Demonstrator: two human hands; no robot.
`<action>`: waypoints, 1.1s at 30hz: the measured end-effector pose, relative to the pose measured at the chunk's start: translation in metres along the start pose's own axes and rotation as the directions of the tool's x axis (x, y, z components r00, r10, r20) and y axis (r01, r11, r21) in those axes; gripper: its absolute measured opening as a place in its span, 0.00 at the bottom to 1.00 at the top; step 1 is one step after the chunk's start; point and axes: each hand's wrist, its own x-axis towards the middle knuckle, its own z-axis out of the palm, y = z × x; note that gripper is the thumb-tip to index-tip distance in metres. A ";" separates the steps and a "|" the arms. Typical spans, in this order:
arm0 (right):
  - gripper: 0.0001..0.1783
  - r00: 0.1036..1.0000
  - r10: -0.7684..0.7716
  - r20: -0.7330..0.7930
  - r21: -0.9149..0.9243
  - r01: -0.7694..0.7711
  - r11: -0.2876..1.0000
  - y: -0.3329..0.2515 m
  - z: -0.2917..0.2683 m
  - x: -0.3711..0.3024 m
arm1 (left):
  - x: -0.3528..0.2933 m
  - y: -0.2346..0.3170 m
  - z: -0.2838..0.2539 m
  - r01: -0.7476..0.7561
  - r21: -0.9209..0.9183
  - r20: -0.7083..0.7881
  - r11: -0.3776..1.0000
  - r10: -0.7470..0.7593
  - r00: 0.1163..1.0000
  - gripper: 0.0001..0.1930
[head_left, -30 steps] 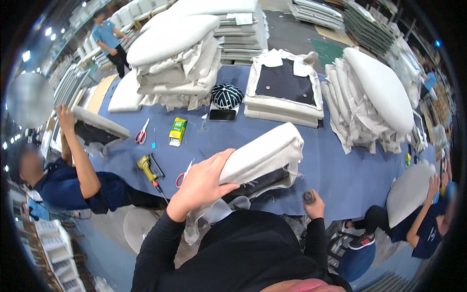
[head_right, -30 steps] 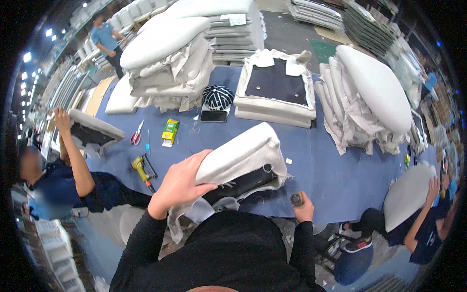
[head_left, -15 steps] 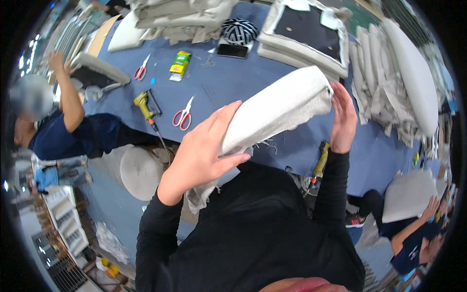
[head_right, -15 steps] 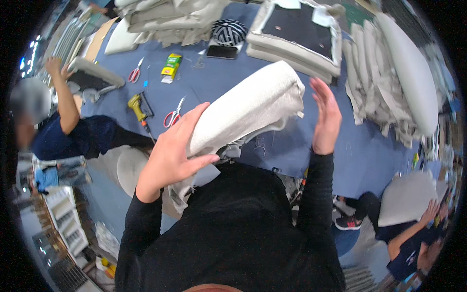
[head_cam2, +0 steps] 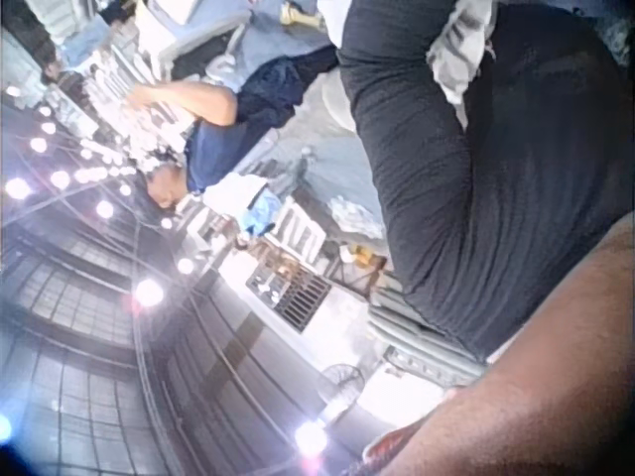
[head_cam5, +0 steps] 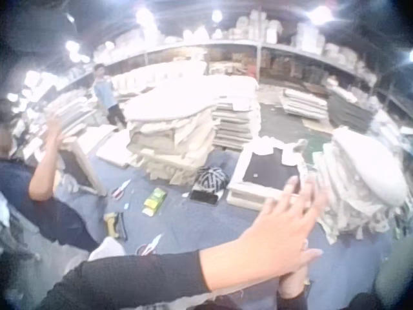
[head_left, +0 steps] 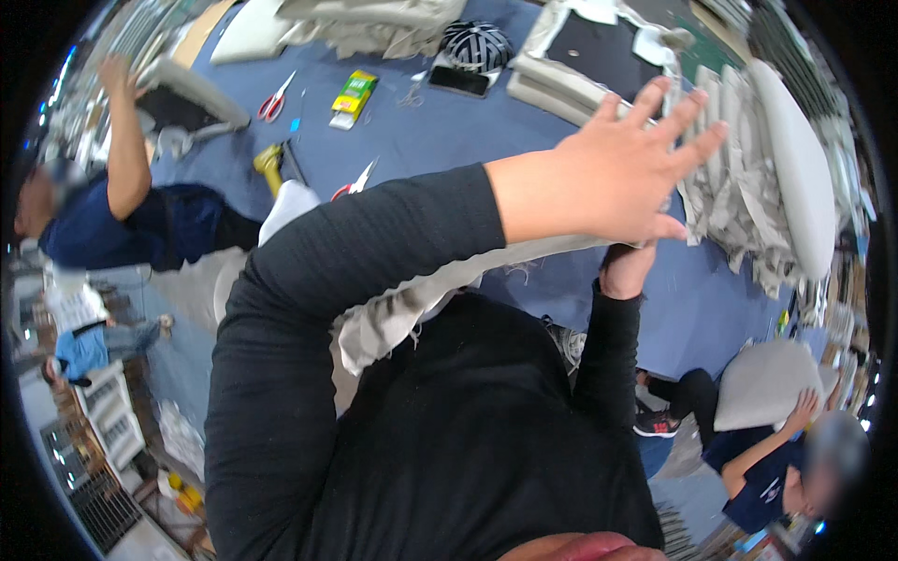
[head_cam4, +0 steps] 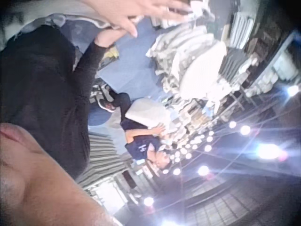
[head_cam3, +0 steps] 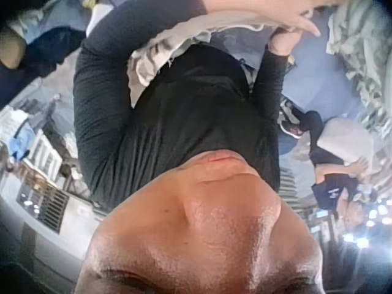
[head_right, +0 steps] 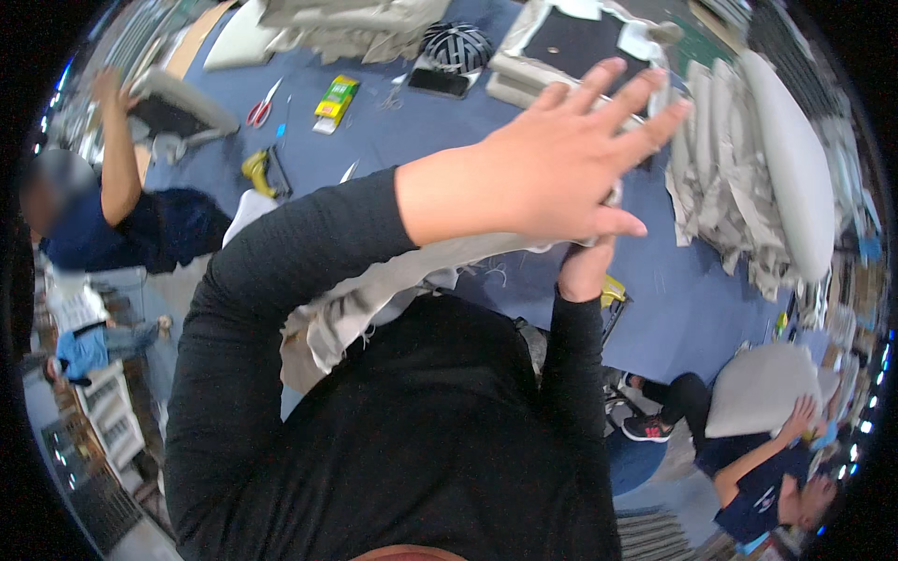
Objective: The person uses a screwdriver to adjust the fabric on a white cushion and then secures it with a staple gun. They handle multiple cushion pieces, smoothing the fabric and stapling the edges to the foam base.
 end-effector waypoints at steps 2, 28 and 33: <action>0.44 0.997 0.019 0.072 -0.021 -0.018 1.000 0.004 0.000 0.000 | -0.018 0.000 -0.017 0.073 0.001 0.028 0.997 -0.073 0.997 0.55; 0.38 0.143 0.801 0.581 -0.562 -0.642 0.522 0.067 -0.114 0.000 | -0.304 0.005 -0.134 0.599 -0.775 -0.113 0.202 -0.976 0.184 0.25; 0.41 0.628 0.602 0.493 -0.567 -0.292 0.770 0.007 -0.167 -0.012 | -0.261 -0.031 -0.085 0.417 -0.909 0.158 -0.010 -0.933 0.324 0.32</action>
